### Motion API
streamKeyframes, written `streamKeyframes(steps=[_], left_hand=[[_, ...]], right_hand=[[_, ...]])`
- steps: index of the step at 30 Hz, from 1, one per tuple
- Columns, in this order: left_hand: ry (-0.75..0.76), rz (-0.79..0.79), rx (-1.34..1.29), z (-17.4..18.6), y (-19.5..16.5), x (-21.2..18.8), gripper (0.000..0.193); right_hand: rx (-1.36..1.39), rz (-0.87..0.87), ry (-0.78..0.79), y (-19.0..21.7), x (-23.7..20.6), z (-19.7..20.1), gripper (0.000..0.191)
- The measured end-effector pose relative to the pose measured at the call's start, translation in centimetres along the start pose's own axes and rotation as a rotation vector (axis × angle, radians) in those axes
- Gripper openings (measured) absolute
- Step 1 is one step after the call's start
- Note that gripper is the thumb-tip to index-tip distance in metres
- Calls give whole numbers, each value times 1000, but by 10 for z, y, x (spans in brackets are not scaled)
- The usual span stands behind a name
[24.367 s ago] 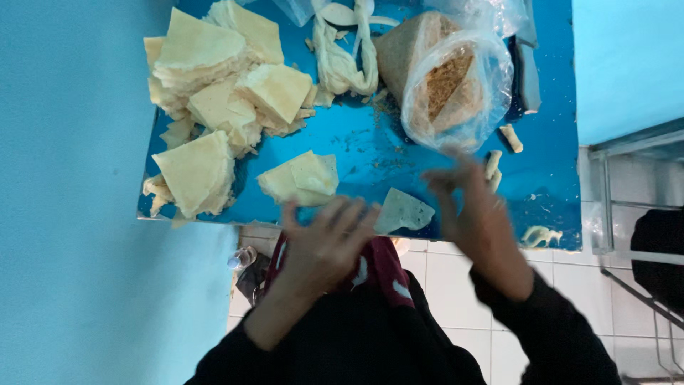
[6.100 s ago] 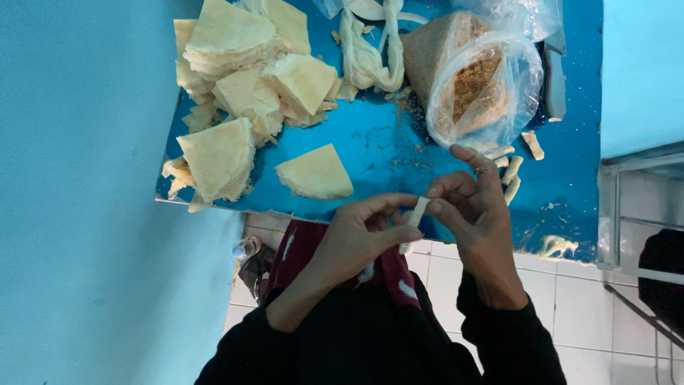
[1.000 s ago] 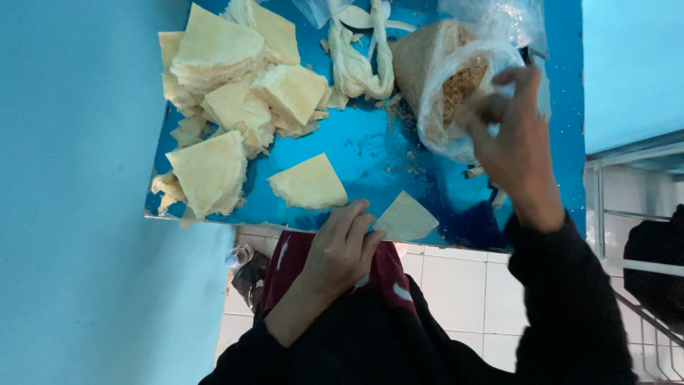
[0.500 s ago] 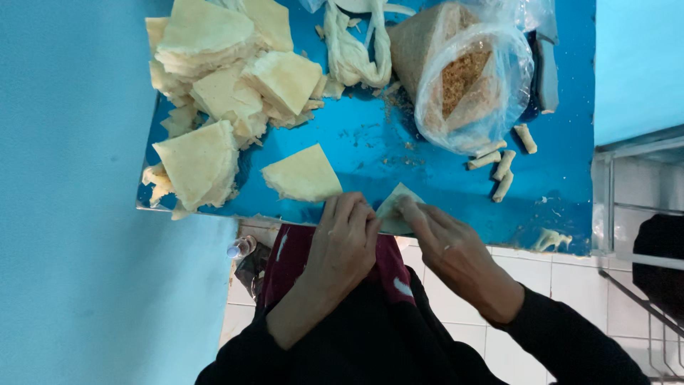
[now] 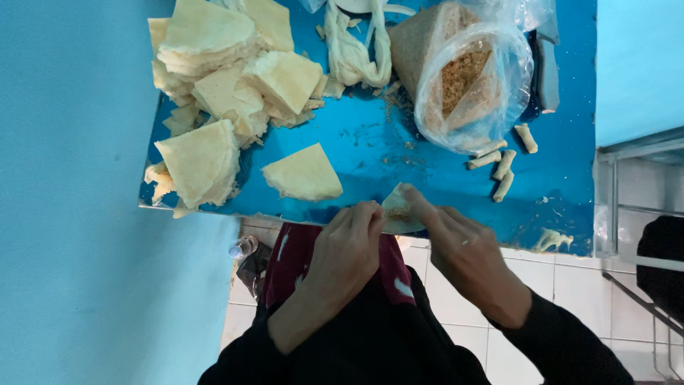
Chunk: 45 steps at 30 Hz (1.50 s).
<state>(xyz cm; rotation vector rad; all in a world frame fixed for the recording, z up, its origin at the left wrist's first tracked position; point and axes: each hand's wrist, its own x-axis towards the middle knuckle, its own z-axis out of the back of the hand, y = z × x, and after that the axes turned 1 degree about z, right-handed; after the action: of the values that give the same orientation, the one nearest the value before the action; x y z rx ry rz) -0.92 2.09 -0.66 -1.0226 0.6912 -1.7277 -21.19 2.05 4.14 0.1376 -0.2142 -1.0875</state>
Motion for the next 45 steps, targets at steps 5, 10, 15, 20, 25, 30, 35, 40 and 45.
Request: streamKeyframes(steps=[5, 10, 15, 20, 25, 30, 35, 40, 45], left_hand=[[2, 22, -92, -1, -2, -5, 17], [35, -39, -96, -5, -2, -5, 25], [69, -69, -52, -5, -1, -5, 29], [94, -133, -14, -7, 4, -4, 27], [72, -210, 4, -12, 12, -2, 25], [29, -277, 85, -17, 14, -1, 27], [32, -203, 117, -17, 10, 10, 18], [20, -194, 226, -16, 5, 23, 11], [45, -383, 479, -10, -4, 12, 24]], right_hand=[[24, -37, -188, 0, 0, 2, 66], [-17, -65, -125, 3, 7, -4, 54], [135, -98, -54, 1, 7, 7, 63], [380, -155, -30, 2, 4, 13, 61], [384, -84, -23, 5, 5, 8, 63], [232, 40, 29, 2, 4, 7, 71], [171, 133, -32, -5, 14, 3, 79], [531, -111, 116, -17, 41, 2, 77], [436, -22, -10, -11, 27, -6, 65]])
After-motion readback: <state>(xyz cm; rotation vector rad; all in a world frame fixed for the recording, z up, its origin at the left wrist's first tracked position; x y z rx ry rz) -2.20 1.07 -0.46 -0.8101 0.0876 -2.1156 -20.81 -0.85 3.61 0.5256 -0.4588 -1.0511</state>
